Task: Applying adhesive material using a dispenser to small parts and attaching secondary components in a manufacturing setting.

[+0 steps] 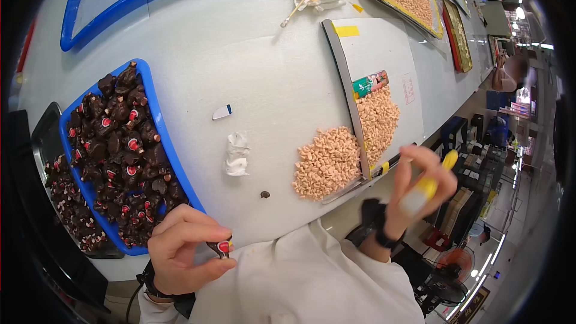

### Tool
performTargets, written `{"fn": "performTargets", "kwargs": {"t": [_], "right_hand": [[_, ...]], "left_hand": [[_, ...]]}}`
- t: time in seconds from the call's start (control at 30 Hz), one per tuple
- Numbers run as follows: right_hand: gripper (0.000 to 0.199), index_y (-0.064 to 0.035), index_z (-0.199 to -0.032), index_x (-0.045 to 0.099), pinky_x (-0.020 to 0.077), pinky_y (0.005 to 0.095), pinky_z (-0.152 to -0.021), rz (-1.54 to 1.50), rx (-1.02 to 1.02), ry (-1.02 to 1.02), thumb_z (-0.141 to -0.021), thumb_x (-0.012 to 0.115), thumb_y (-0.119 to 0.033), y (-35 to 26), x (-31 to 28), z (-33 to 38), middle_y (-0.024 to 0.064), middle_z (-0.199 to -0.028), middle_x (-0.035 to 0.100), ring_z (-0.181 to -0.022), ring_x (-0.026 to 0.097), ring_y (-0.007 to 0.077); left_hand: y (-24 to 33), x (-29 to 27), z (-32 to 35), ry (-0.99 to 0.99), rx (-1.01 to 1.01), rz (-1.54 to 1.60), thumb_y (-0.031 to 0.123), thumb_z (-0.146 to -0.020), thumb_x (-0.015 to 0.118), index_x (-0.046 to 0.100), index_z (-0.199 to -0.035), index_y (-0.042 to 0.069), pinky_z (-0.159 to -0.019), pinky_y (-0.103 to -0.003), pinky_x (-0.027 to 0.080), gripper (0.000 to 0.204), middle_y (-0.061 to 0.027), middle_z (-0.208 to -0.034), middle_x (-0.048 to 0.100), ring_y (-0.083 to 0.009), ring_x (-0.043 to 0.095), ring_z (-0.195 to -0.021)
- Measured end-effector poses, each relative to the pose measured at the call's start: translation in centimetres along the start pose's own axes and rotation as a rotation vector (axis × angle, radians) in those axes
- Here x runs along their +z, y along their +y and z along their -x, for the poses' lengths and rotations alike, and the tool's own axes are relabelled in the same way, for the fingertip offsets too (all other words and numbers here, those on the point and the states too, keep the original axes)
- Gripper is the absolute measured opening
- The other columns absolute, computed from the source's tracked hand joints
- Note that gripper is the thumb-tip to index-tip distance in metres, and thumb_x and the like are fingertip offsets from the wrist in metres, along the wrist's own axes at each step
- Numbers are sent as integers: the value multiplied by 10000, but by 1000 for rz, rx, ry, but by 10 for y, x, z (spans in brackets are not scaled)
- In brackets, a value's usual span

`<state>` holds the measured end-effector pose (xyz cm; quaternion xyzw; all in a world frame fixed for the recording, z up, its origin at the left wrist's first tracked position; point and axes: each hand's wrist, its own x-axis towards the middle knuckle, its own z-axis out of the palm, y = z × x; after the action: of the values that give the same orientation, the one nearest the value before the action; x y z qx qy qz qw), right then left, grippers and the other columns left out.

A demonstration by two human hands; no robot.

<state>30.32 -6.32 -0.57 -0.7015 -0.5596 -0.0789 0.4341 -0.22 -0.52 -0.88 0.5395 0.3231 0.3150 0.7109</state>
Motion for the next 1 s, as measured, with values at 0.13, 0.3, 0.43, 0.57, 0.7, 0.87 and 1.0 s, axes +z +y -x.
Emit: {"fn": "performTargets", "kwargs": {"t": [0.13, 0.3, 0.43, 0.57, 0.7, 0.87, 1.0], "right_hand": [[370, -32, -1007, 384, 418, 305, -807, 257, 117, -170, -748, 638, 36, 59, -28, 2, 88, -900, 603, -838, 566, 199], [323, -36, -998, 422, 443, 321, -770, 237, 77, -224, -755, 627, 18, 70, -15, -12, 94, -892, 606, -818, 582, 223], [252, -57, -926, 476, 457, 329, -741, 334, 202, -334, -739, 635, 2, 71, -12, -16, 100, -849, 602, -817, 597, 232], [264, -53, -950, 472, 470, 306, -657, 230, 272, -297, -747, 635, -9, 76, -15, -13, 91, -781, 601, -718, 605, 228], [275, -53, -973, 467, 465, 300, -648, 211, 315, -311, -757, 633, -14, 75, -14, -15, 100, -778, 591, -708, 603, 226], [305, -66, -998, 417, 445, 269, -595, -269, 187, -43, -769, 609, -1, -25, -18, -11, 104, -771, 571, -571, 513, 137], [138, -56, -721, 578, 422, 314, -547, -855, -177, -587, -615, 659, -21, -83, 23, -3, 92, -786, 608, -578, 501, 203]], "left_hand": [[1, 10, -5, 41, -46, 32, -16, -635, 749, 614, -936, -50, -631, -244, 489, 331, -129, -888, 566, -153, 593, -750], [3, 14, -5, 64, -84, 46, 28, -654, 751, 604, -967, -56, -647, -221, 468, 356, -123, -873, 565, -139, 573, -748], [4, 15, -4, 65, -85, 61, 39, -666, 745, 603, -976, -58, -652, -221, 459, 355, -117, -872, 567, -133, 571, -772], [4, 11, -3, 32, -133, 133, 25, -675, 737, 599, -1001, -59, -680, -225, 470, 364, -118, -918, 560, -134, 573, -790], [6, 9, -1, -82, -107, 138, 8, -703, 717, 572, -1087, -52, -710, -233, 478, 414, -113, -946, 557, -133, 572, -801], [8, 17, -9, -275, -230, 144, 10, -730, 699, 516, -1190, -21, -702, -235, 480, 496, -96, -911, 577, -129, 572, -792], [13, 13, -3, -260, -201, 136, -21, -719, 699, 481, -1212, -33, -720, -249, 490, 539, -101, -909, 585, -140, 576, -797]]}}
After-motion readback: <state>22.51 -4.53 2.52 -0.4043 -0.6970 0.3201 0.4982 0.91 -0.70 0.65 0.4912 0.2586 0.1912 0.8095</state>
